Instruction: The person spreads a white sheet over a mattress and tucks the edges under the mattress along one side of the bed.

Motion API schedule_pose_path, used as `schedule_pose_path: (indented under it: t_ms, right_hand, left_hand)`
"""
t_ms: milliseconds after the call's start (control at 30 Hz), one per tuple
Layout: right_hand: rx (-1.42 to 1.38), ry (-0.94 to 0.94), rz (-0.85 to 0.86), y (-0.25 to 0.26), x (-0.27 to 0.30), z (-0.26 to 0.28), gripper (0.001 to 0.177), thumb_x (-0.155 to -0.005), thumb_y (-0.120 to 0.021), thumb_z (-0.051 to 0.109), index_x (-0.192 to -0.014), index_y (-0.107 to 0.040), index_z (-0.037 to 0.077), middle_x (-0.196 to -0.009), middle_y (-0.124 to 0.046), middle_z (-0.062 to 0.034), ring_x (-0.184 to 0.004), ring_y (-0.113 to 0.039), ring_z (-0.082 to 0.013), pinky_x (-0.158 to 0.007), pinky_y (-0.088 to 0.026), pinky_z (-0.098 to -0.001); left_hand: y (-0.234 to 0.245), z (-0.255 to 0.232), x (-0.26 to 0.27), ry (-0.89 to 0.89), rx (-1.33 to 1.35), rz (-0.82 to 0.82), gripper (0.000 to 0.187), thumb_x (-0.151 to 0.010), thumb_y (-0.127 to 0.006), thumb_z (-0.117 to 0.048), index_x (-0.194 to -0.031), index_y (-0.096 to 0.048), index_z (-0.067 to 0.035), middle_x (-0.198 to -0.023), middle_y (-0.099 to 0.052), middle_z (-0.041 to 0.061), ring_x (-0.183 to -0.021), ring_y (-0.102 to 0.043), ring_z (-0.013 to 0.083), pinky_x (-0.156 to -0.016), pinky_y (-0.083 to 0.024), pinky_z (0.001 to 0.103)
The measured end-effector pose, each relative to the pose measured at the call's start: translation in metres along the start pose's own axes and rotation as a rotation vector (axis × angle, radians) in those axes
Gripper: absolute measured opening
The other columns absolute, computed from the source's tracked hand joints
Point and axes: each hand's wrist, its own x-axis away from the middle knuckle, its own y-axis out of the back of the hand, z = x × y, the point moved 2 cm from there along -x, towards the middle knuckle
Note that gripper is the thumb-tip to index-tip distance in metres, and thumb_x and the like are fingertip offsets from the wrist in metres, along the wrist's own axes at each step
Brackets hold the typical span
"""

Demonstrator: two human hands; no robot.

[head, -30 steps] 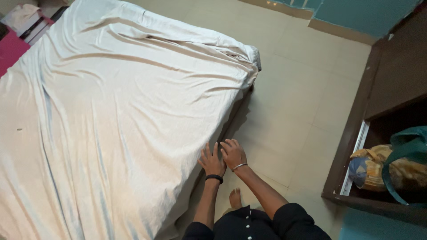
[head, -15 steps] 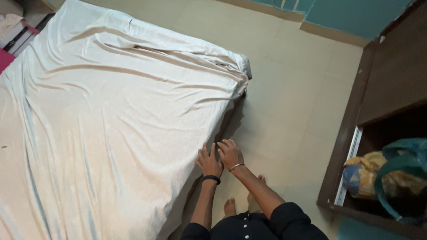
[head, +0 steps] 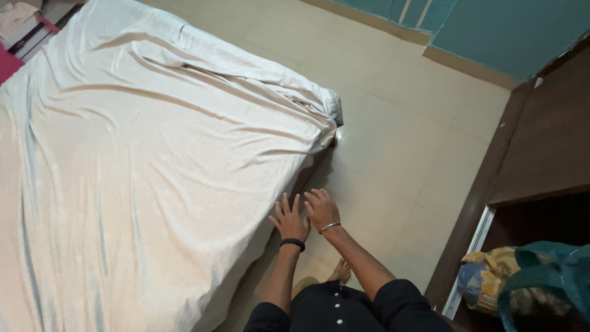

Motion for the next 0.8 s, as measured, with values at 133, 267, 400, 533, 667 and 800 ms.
schedule_pose_path:
  t_ms: [133,267,400,533,667,800]
  right_hand:
    - [0.009,-0.002,0.000,0.015,-0.017,-0.021,0.035,-0.091,-0.068,0.024,-0.124,-0.072,0.012,-0.132,-0.065,-0.0144,-0.126,-0.055,-0.0382,-0.109,-0.044,-0.0477]
    - [-0.018,-0.029,0.004,0.022,-0.030,-0.038,0.035,-0.091,-0.067,0.022,-0.124,-0.072,0.012,-0.132,-0.065,-0.0143,-0.127,-0.056,-0.0377,-0.107,-0.045,-0.0468]
    - [-0.028,-0.032,-0.014,0.015,-0.043,-0.059,0.035,-0.089,-0.069,0.020,-0.123,-0.073,0.011,-0.132,-0.065,-0.0138,-0.126,-0.056,-0.0387,-0.107,-0.045,-0.0467]
    - [-0.040,0.003,-0.042,0.004,-0.069,-0.078,0.035,-0.089,-0.070,0.020,-0.122,-0.073,0.012,-0.130,-0.066,-0.0136,-0.124,-0.057,-0.0380,-0.107,-0.046,-0.0461]
    - [-0.029,-0.007,0.000,0.010,-0.096,-0.092,0.034,-0.089,-0.070,0.020,-0.122,-0.073,0.012,-0.131,-0.066,-0.0136,-0.124,-0.056,-0.0388,-0.108,-0.045,-0.0465]
    - [-0.018,-0.008,0.043,0.019,-0.137,-0.098,0.035,-0.089,-0.069,0.020,-0.123,-0.073,0.012,-0.131,-0.066,-0.0143,-0.125,-0.056,-0.0387,-0.107,-0.045,-0.0468]
  left_hand:
    - [-0.010,-0.023,-0.017,0.012,-0.011,0.021,0.082,-0.083,-0.078,-0.030,-0.154,-0.038,-0.033,-0.168,-0.018,0.007,-0.150,-0.019,0.0428,-0.111,-0.018,0.080]
    - [-0.012,-0.041,-0.033,0.008,0.011,0.037,0.085,-0.080,-0.080,-0.030,-0.154,-0.038,-0.034,-0.167,-0.018,0.007,-0.150,-0.018,0.0425,-0.111,-0.018,0.079]
    - [-0.017,-0.053,-0.050,-0.011,0.010,0.012,0.086,-0.080,-0.081,-0.030,-0.154,-0.038,-0.034,-0.167,-0.019,0.007,-0.149,-0.019,0.0428,-0.111,-0.018,0.080]
    - [-0.026,-0.062,-0.078,0.022,-0.036,0.048,0.086,-0.080,-0.081,-0.029,-0.155,-0.037,-0.035,-0.167,-0.018,0.007,-0.150,-0.019,0.0424,-0.110,-0.019,0.080]
    - [-0.036,-0.071,-0.103,0.032,0.005,0.058,0.085,-0.081,-0.080,-0.031,-0.154,-0.038,-0.034,-0.167,-0.019,0.007,-0.149,-0.020,0.0432,-0.111,-0.018,0.080]
    - [-0.039,-0.081,-0.141,0.060,0.007,0.038,0.086,-0.079,-0.081,-0.032,-0.154,-0.038,-0.034,-0.166,-0.020,0.007,-0.149,-0.020,0.0423,-0.113,-0.017,0.078]
